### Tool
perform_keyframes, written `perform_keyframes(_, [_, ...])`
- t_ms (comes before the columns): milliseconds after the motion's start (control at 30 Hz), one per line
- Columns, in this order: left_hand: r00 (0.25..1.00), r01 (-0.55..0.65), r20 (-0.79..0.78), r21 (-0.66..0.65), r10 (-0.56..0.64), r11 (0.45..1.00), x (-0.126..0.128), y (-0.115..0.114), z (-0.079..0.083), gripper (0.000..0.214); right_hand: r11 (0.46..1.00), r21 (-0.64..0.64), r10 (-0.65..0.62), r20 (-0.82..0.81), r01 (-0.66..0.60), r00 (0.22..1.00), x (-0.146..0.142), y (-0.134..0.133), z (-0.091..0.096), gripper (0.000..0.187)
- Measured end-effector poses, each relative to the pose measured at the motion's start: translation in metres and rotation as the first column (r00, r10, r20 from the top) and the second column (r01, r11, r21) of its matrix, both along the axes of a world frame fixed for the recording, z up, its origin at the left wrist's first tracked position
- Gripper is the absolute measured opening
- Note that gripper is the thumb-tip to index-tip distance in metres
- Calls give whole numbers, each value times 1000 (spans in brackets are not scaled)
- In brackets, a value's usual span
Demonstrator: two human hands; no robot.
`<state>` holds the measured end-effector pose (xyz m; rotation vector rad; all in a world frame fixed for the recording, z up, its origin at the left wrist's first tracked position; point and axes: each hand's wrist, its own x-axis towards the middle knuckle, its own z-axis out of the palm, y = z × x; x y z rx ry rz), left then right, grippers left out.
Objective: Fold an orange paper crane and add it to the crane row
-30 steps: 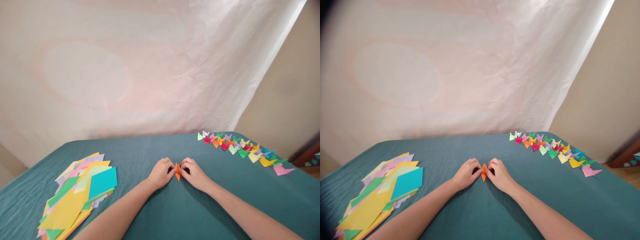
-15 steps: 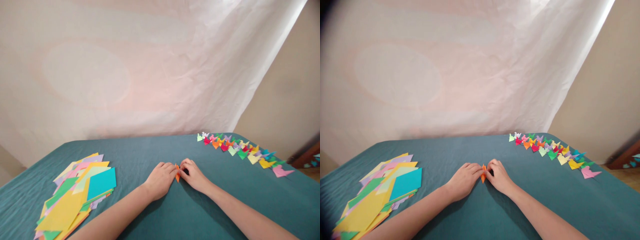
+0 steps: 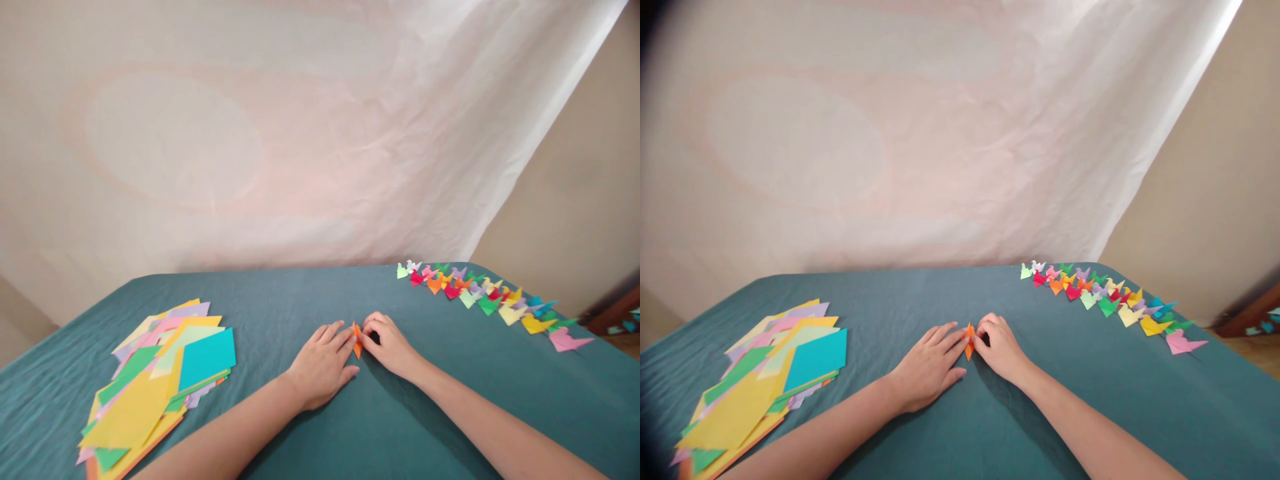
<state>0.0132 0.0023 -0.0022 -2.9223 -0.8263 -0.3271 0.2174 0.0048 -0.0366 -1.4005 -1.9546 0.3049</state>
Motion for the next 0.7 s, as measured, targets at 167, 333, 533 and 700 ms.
perform_keyframes(167, [1000,0,-18,-24,0,1000,-1,1,-1,51,1000,16,-1,11,1,1000,0,-1,0,13])
perform_keyframes(333, [1000,0,-21,-28,-1,1000,0,1,1,52,1000,21,-3,22,3,1000,0,-2,0,14])
perform_keyframes(533, [1000,-5,-23,-52,4,999,-1,0,2,51,1000,28,-6,28,6,1000,-1,-2,1,13])
perform_keyframes(700, [1000,-7,15,-89,9,996,0,-1,4,49,1000,27,1,6,-1,1000,-1,-2,2,13])
